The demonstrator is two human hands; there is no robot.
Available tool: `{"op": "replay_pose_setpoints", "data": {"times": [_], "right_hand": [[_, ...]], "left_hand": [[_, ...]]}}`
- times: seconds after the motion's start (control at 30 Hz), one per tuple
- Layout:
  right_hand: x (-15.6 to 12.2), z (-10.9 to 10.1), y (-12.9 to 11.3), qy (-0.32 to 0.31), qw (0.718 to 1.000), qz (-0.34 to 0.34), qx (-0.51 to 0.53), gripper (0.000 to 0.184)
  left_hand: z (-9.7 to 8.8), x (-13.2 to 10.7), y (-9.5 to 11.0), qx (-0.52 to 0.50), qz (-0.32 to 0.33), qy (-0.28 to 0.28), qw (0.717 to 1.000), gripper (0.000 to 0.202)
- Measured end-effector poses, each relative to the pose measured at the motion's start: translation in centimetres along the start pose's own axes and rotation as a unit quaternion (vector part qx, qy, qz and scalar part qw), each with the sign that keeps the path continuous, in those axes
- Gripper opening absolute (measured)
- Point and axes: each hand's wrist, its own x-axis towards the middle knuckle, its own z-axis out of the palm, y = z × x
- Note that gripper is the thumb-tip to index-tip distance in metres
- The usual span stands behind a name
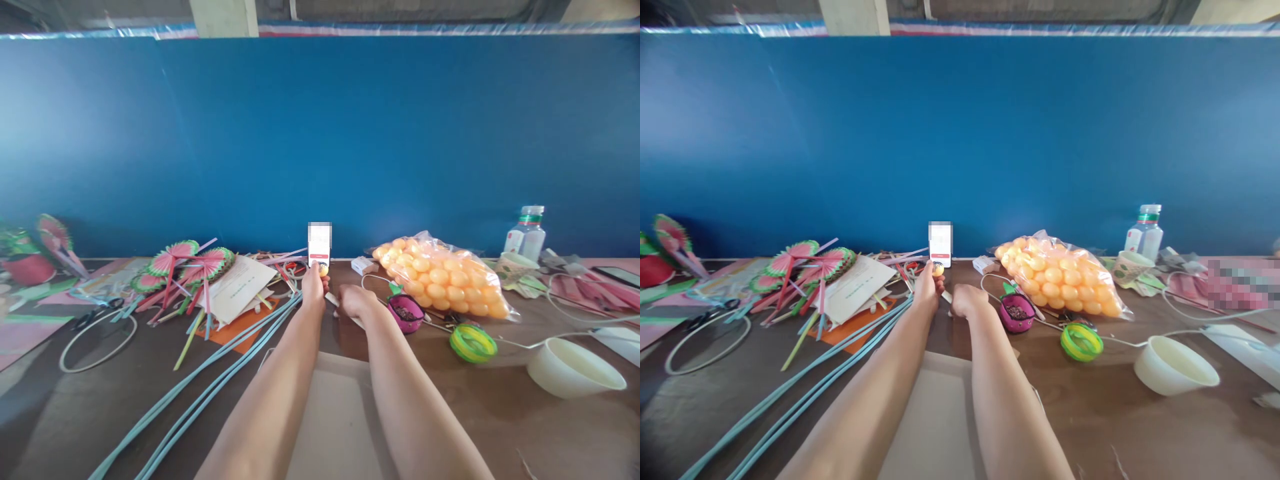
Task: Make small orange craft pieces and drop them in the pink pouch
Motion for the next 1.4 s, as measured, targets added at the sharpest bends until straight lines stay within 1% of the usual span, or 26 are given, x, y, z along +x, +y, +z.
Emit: {"op": "replay_pose_setpoints", "data": {"times": [0.1, 0.17, 0.23, 0.27, 0.37, 0.43, 0.5, 0.57, 0.63, 0.7, 0.8, 0.9, 1.0, 1.2, 1.33, 1.4], "right_hand": [[0.6, 0.7, 0.2, -0.022, 0.999, -0.004, -0.025, 0.038], [0.9, 1.1, 0.4, -0.033, 0.999, -0.003, -0.028, 0.033], [1.2, 1.4, 0.6, -0.027, 1.0, 0.01, -0.012, 0.028], [1.4, 1.5, 0.7, -0.013, 1.0, 0.022, 0.002, 0.027], [1.7, 1.7, 1.1, 0.063, 0.995, 0.058, 0.048, 0.03], [1.7, 1.6, 1.1, 0.122, 0.987, 0.07, 0.078, 0.033], [1.6, 1.4, 0.9, 0.18, 0.975, 0.073, 0.109, 0.032], [1.4, 1.1, 0.6, 0.241, 0.958, 0.063, 0.139, 0.031], [1.1, 1.0, 0.3, 0.296, 0.941, 0.033, 0.162, 0.032], [1.0, 1.0, 0.0, 0.326, 0.928, -0.003, 0.182, 0.033], [0.9, 1.2, -0.2, 0.328, 0.924, -0.027, 0.197, 0.032], [0.7, 1.2, -0.3, 0.329, 0.925, -0.027, 0.189, 0.031], [0.5, 1.1, -0.5, 0.336, 0.926, -0.029, 0.17, 0.034], [0.3, 1.1, -0.9, 0.296, 0.948, -0.038, 0.111, 0.038], [0.3, 1.2, -1.0, 0.315, 0.941, -0.032, 0.117, 0.039], [0.3, 1.1, -1.0, 0.309, 0.944, -0.036, 0.114, 0.038]], "left_hand": [[-0.1, 0.1, -0.1, -0.005, 0.004, -0.01, 1.0, 0.035], [-0.1, 0.2, -0.1, -0.009, 0.005, -0.01, 1.0, 0.036], [-0.1, 0.3, -0.1, -0.013, 0.007, -0.004, 1.0, 0.037], [-0.1, 0.3, -0.1, -0.015, 0.008, 0.001, 1.0, 0.037], [-0.1, 0.2, 0.1, -0.022, 0.01, 0.011, 1.0, 0.035], [-0.1, 0.3, 0.1, -0.028, 0.008, 0.012, 1.0, 0.034], [-0.2, 0.3, 0.1, -0.034, -0.001, 0.017, 0.999, 0.035], [-0.2, 0.5, 0.1, -0.043, -0.01, 0.028, 0.999, 0.035], [-0.2, 0.6, 0.1, -0.052, -0.016, 0.037, 0.998, 0.035], [-0.3, 0.7, 0.2, -0.066, -0.024, 0.047, 0.996, 0.034], [-0.4, 0.7, 0.5, -0.085, -0.032, 0.064, 0.994, 0.032], [-0.5, 0.7, 0.9, -0.091, -0.026, 0.078, 0.992, 0.031], [-0.6, 0.6, 1.2, -0.103, -0.024, 0.09, 0.99, 0.03], [-0.8, 0.7, 1.2, -0.116, -0.015, 0.108, 0.987, 0.031], [-1.0, 1.0, 1.3, -0.106, -0.012, 0.119, 0.987, 0.032], [-1.1, 1.1, 1.4, -0.102, -0.012, 0.128, 0.986, 0.032]]}}
